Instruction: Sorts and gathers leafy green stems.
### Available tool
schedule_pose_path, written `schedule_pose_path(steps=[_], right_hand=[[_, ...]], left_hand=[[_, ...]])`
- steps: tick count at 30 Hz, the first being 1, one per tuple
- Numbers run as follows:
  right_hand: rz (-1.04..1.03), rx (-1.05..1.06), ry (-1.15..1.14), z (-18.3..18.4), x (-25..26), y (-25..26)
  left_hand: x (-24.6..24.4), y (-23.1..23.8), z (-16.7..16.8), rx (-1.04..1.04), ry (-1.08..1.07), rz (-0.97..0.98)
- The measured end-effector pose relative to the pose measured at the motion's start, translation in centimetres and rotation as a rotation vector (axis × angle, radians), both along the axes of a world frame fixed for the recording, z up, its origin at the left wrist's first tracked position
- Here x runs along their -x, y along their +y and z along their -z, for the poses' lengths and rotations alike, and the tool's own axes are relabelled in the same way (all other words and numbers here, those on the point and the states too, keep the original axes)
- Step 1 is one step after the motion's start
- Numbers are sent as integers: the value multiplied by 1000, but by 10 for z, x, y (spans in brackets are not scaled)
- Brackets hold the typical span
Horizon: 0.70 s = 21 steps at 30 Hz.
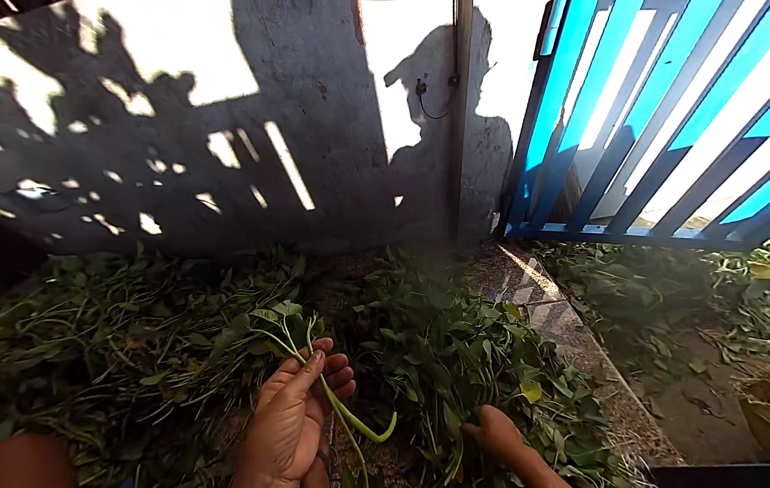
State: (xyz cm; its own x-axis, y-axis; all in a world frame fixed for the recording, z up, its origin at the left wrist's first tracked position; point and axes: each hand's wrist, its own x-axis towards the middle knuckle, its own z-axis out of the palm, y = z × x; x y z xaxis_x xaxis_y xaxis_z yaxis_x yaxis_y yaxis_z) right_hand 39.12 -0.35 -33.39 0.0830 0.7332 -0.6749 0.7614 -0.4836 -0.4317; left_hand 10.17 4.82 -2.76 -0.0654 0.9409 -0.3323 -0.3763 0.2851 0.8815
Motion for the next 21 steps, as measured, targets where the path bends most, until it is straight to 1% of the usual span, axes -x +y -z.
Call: schedule_pose_path(steps=[2,3,5,6,8,9,10,12,15,18,21], right_hand=[[153,-86,-6,17,26,-11],[225,-129,7,15,36,-14],[324,-253,6,-3,50,-22],[370,-385,5,-18,57,-29],[447,-762,25,-39,69,-41],[470,-878,60,-46,71,-43],[490,-901,113,-53,72,-42],[531,-841,241,-70,72,-36],[527,-1026,286,-111,84,-24],[434,-1249,190,-143,97,-14],[295,-1380,78,-166,110,-10]], left_hand=[[0,-1,1,-4,-1,15],[1,-1,1,-6,1,22],[0,-2,1,-6,1,28],[0,-2,0,-6,5,30],[-2,-2,-2,-11,16,33],[-3,-2,-2,-16,25,40],[-3,-3,-1,-20,37,50],[-6,-7,4,-43,73,76],[-13,-10,13,-68,136,134],[-23,-16,19,-39,131,185],[-32,-19,26,-27,121,206]])
